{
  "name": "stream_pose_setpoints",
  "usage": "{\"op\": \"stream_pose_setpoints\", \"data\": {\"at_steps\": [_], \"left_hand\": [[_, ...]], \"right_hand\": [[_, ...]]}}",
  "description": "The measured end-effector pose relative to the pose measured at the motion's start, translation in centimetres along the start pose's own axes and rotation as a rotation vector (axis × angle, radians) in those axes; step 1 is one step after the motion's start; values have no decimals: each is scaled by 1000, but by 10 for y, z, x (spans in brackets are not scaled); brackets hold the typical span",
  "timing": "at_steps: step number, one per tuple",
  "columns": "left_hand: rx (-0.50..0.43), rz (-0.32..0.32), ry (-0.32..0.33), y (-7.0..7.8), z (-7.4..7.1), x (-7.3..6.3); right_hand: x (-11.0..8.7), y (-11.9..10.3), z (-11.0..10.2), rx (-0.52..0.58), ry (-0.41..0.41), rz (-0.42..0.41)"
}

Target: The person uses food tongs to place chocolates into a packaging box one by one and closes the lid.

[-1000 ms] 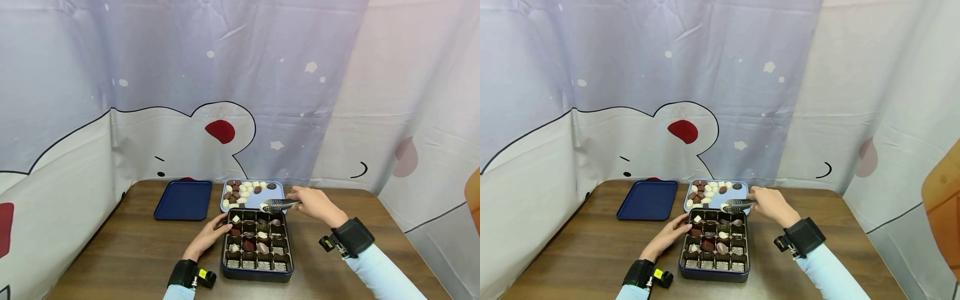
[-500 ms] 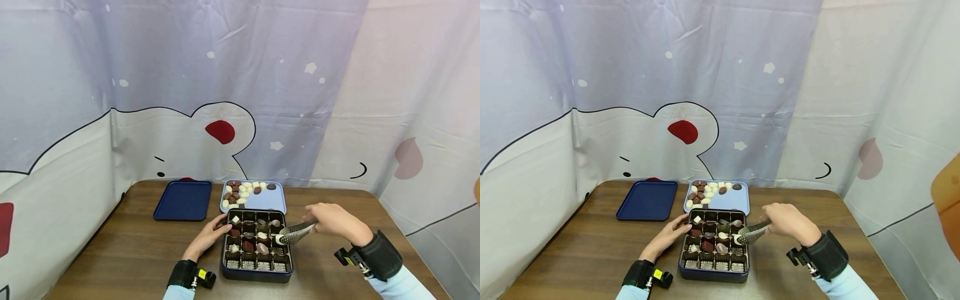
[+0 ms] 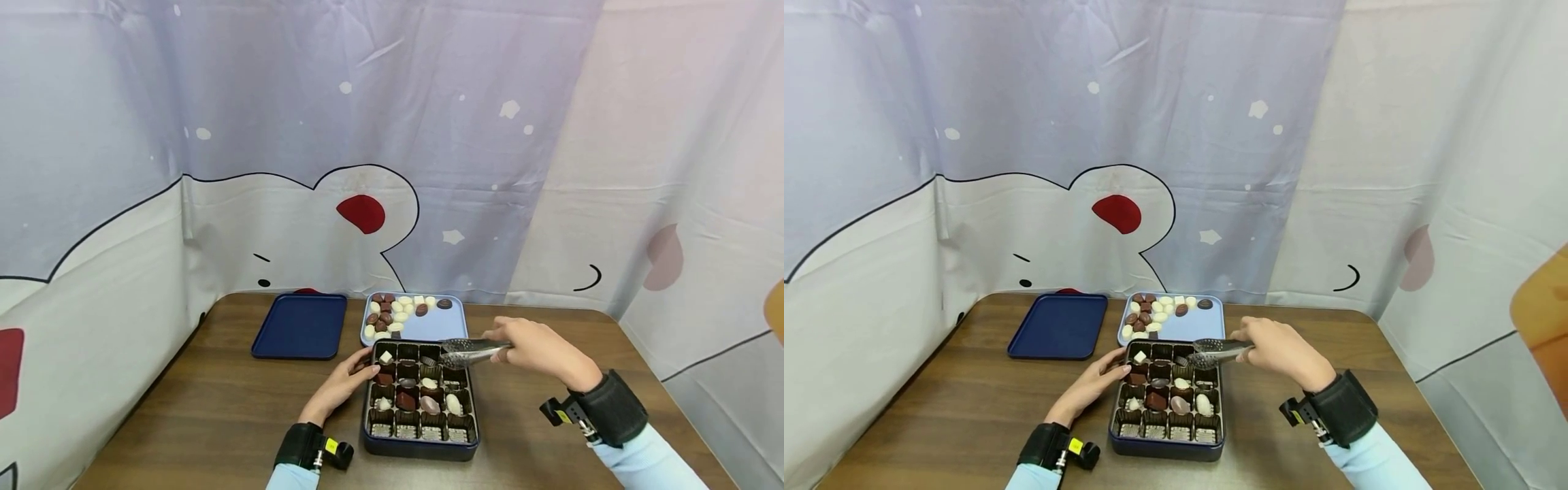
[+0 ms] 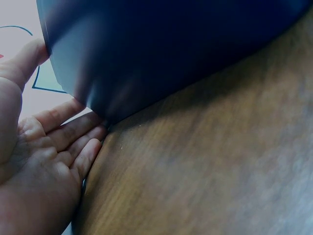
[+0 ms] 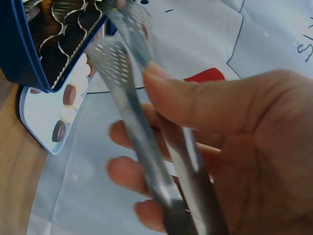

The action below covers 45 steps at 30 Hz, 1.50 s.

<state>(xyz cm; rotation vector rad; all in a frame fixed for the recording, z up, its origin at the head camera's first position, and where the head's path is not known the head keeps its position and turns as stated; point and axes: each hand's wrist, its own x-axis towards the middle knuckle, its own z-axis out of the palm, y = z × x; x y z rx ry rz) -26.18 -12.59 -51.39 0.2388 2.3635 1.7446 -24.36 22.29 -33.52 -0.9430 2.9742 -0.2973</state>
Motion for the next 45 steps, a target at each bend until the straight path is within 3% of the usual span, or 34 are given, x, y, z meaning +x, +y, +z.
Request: {"op": "stream_pose_setpoints", "data": {"at_steps": [8, 19, 30, 40, 45], "left_hand": [[3, 6, 10, 1, 2, 0], [-15, 9, -2, 2, -1, 1], [11, 9, 6, 0, 0, 2], [3, 14, -2, 1, 0, 1], [6, 15, -4, 3, 1, -1]], "right_hand": [[34, 10, 23, -5, 134, 100], [83, 38, 70, -9, 140, 266], [111, 41, 95, 9, 33, 255], [120, 39, 103, 54, 64, 262], [123, 36, 110, 18, 78, 258]]}}
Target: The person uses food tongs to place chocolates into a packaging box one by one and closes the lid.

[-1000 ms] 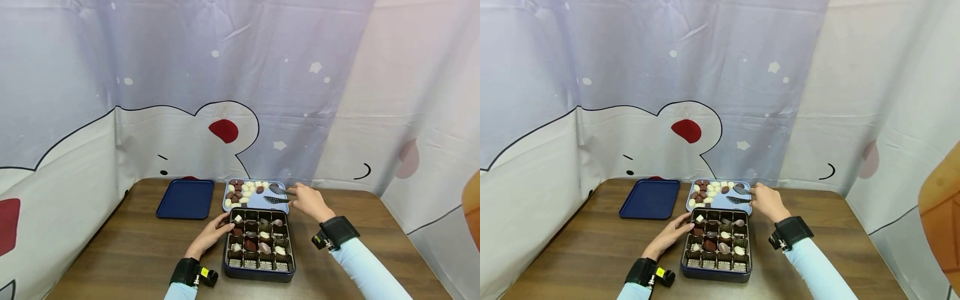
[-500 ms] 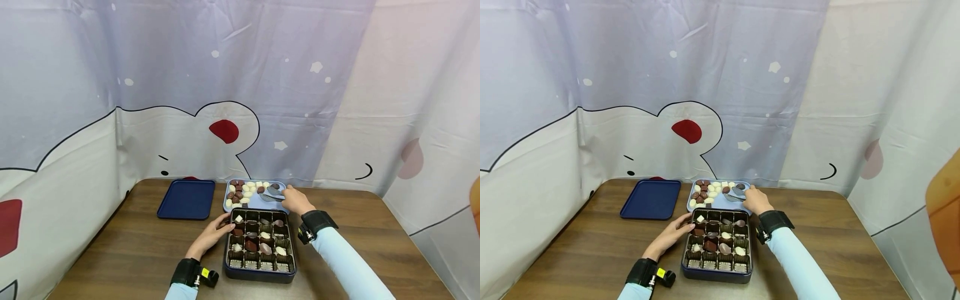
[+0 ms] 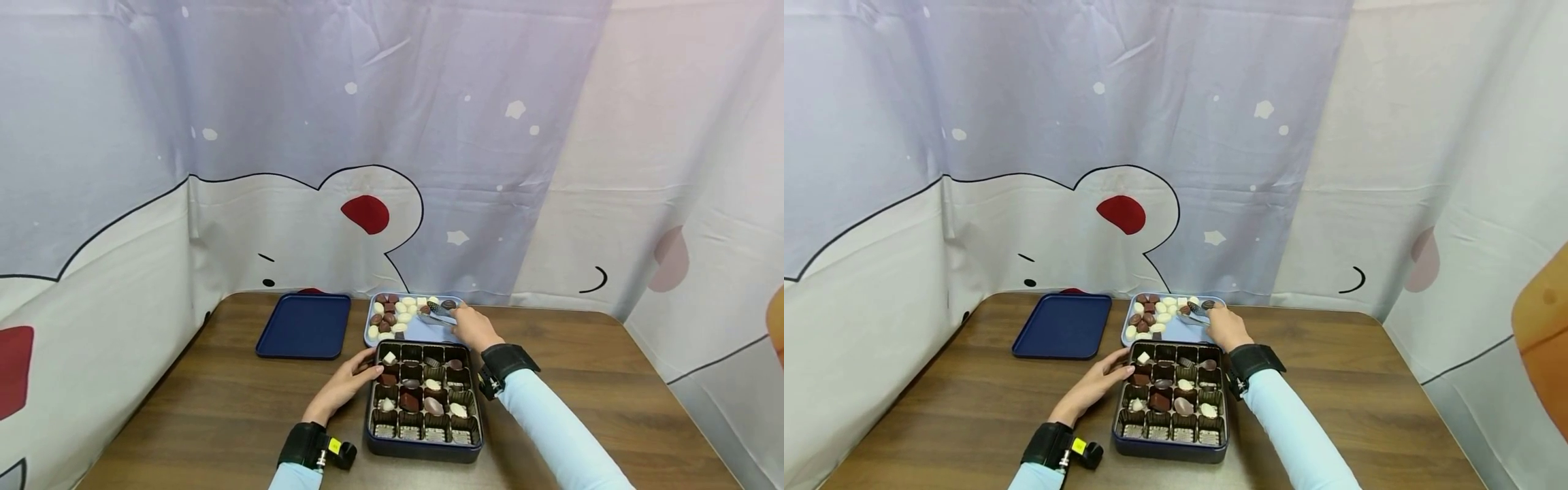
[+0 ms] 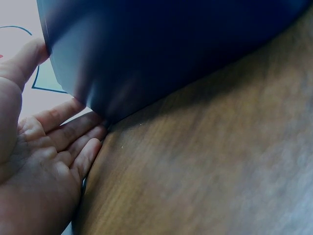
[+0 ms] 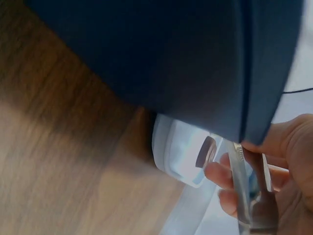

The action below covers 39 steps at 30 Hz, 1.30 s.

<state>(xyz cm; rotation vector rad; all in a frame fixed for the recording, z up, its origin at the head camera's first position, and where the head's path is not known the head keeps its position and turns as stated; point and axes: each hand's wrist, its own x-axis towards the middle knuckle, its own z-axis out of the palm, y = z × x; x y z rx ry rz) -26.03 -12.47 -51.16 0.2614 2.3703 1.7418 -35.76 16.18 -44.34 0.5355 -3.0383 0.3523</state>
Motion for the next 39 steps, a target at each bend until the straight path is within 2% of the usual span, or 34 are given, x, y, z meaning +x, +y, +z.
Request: {"op": "stream_pose_setpoints", "data": {"at_steps": [7, 15, 19, 25, 33, 36, 39], "left_hand": [[-1, -5, -2, 2, 0, -1], [-19, 15, -1, 2, -1, 0], [-27, 16, -4, 1, 0, 0], [-19, 5, -4, 1, -1, 1], [-37, 27, -18, 0, 0, 1], [-39, 37, -21, -1, 1, 2], [-22, 21, -11, 0, 0, 2]], "right_hand": [[-7, -1, -4, -28, 69, -9], [-24, -8, -24, -19, 85, -76], [-43, -21, -40, 5, 110, -163], [-77, -43, -56, -32, 194, -325], [-116, -64, -51, -71, 270, -575], [-130, -69, -50, -92, 262, -626], [-141, -75, -51, -121, 234, -653]]}}
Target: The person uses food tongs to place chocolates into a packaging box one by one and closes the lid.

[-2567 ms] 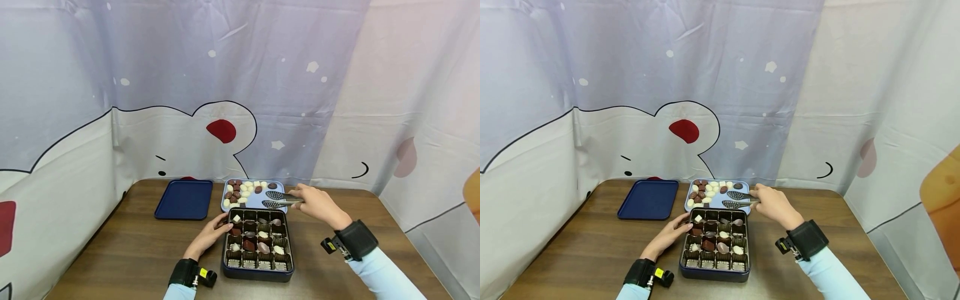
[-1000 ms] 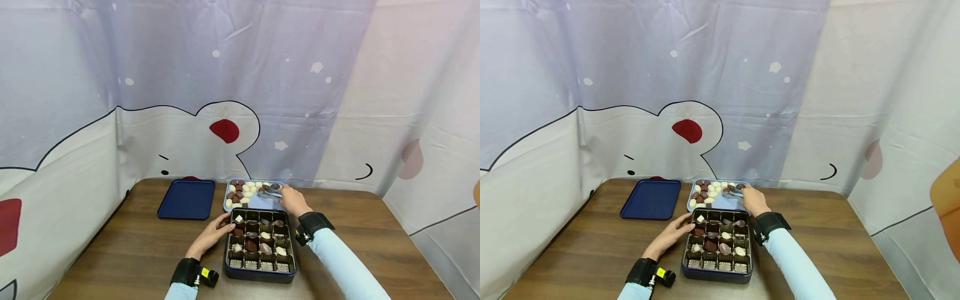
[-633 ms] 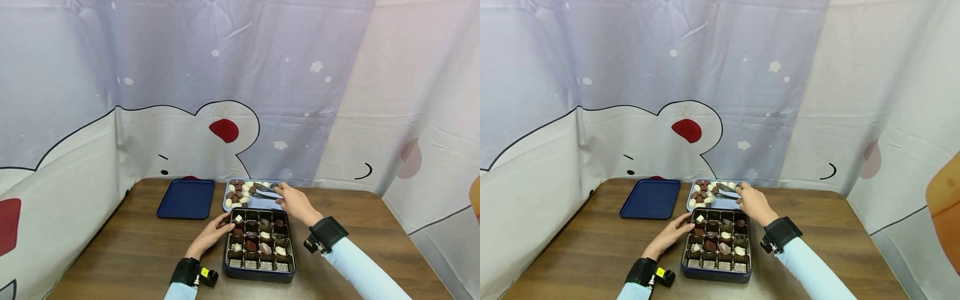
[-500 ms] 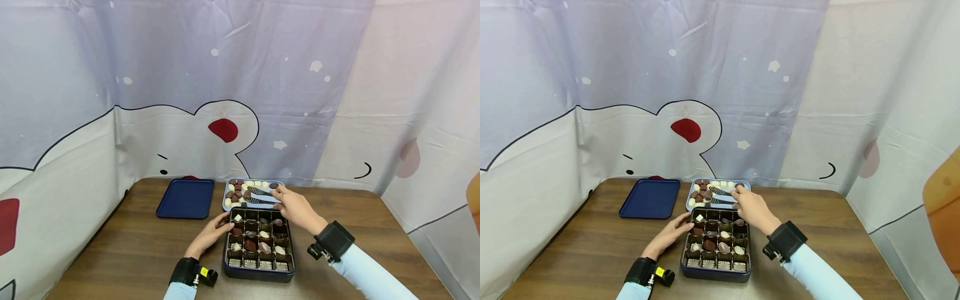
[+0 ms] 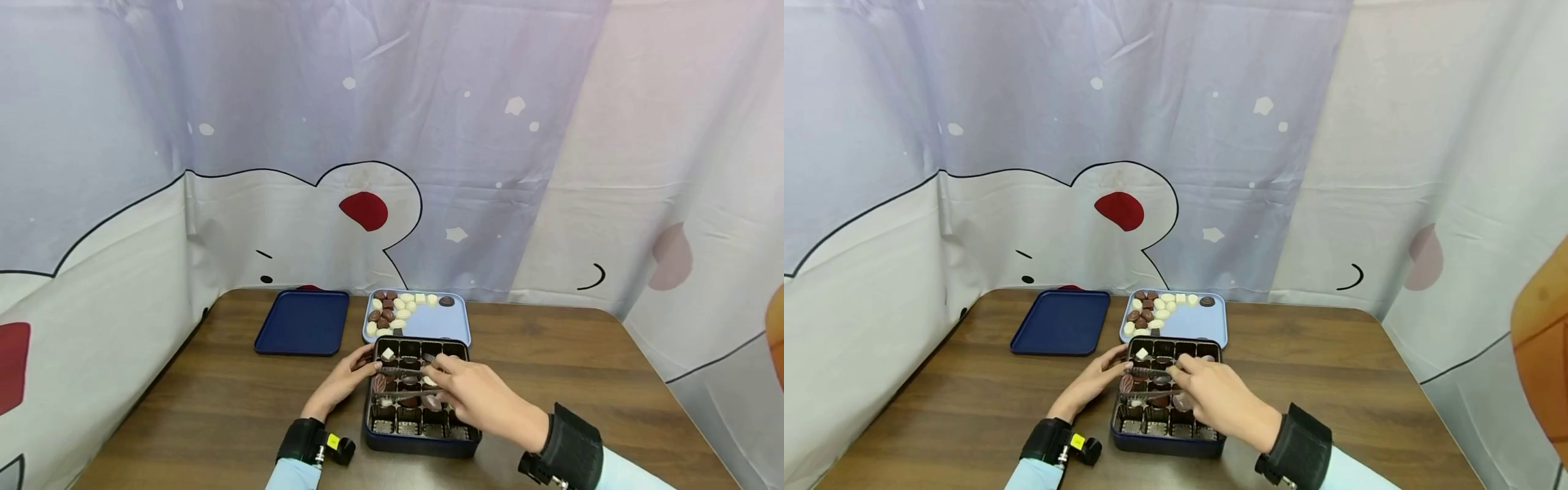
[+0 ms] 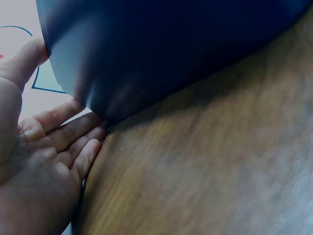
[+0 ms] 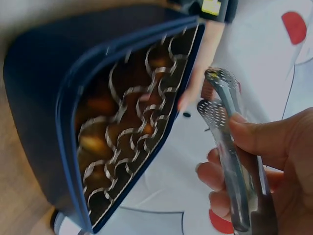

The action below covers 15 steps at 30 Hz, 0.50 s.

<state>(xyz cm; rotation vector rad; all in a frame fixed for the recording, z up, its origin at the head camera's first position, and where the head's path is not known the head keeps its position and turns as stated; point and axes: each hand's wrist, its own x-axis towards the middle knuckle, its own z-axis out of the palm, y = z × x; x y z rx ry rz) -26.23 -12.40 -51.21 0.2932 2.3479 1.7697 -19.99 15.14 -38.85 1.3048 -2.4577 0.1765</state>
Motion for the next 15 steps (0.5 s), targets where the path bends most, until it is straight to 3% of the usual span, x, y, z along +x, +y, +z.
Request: {"op": "stream_pose_setpoints", "data": {"at_steps": [8, 15], "left_hand": [[19, -14, 9, 1, 0, -1], [21, -11, 7, 0, 0, -2]], "right_hand": [[-9, -16, -4, 35, -61, -49], [-13, -18, -7, 116, -162, 14]]}}
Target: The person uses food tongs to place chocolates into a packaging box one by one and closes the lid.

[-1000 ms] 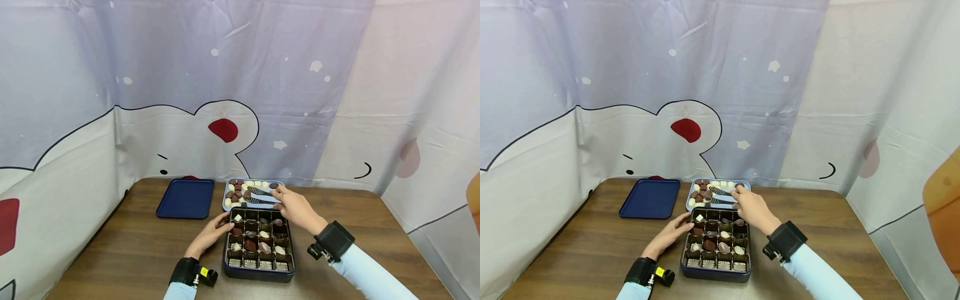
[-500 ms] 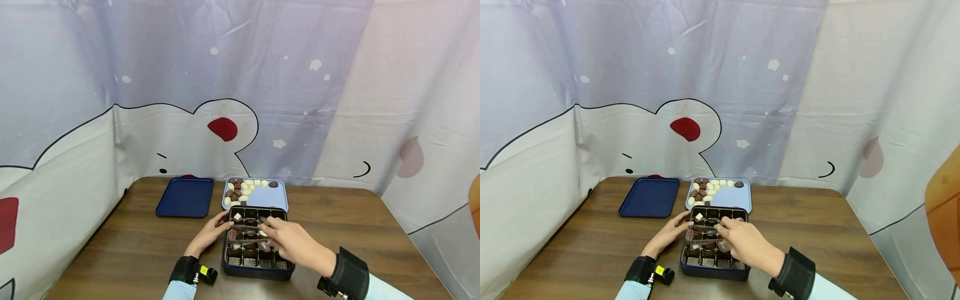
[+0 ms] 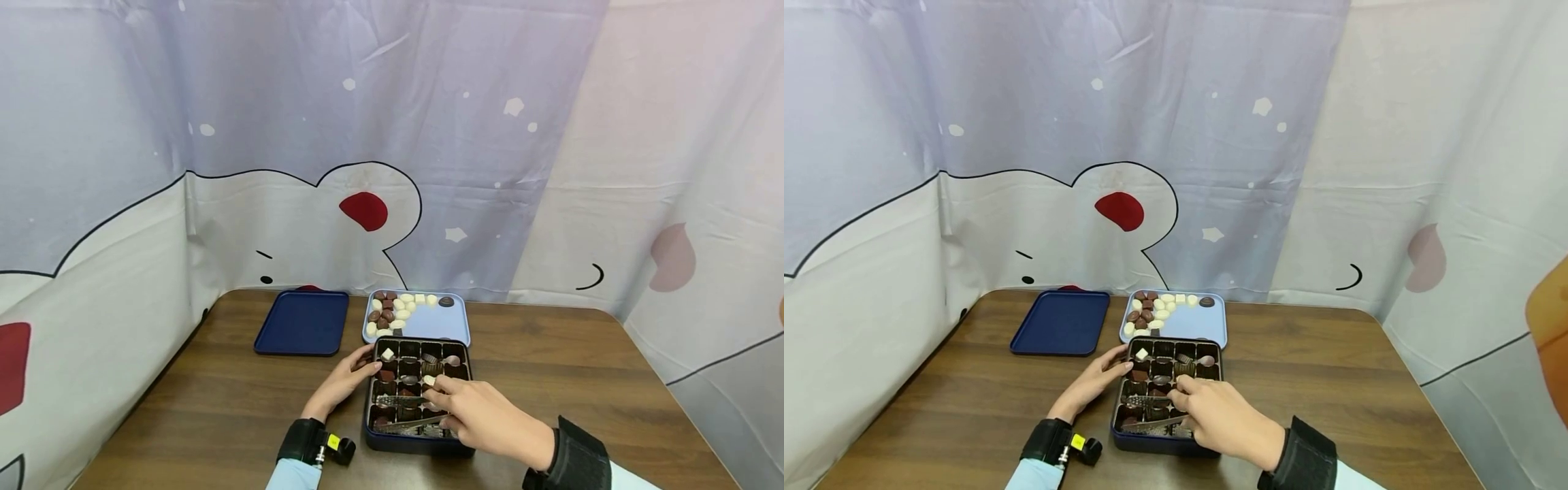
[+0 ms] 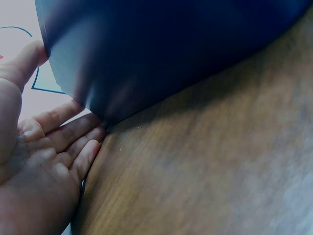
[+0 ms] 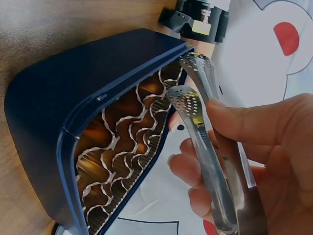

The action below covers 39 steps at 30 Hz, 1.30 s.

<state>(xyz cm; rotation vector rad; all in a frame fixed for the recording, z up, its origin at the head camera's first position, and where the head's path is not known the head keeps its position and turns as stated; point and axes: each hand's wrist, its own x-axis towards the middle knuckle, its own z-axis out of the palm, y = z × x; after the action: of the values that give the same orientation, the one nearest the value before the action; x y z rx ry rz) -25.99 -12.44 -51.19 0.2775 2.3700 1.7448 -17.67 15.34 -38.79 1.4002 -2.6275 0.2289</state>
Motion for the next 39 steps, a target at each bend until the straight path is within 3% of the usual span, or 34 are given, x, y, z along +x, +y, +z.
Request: {"op": "stream_pose_setpoints", "data": {"at_steps": [4, 15, 23, 32, 39], "left_hand": [[0, -1, 11, 0, 0, 0], [-20, 6, 7, -1, 1, 0], [-33, 8, 1, -2, 1, 1], [-30, 9, 7, -3, -1, 0], [-32, 16, -5, -1, 0, -1]], "right_hand": [[1, 0, -3, 13, -5, 15], [15, 15, -13, 12, 126, 78], [26, 52, -18, -6, 206, 313], [32, 120, 4, -7, 183, 602], [37, 159, 26, -56, 138, 685]]}}
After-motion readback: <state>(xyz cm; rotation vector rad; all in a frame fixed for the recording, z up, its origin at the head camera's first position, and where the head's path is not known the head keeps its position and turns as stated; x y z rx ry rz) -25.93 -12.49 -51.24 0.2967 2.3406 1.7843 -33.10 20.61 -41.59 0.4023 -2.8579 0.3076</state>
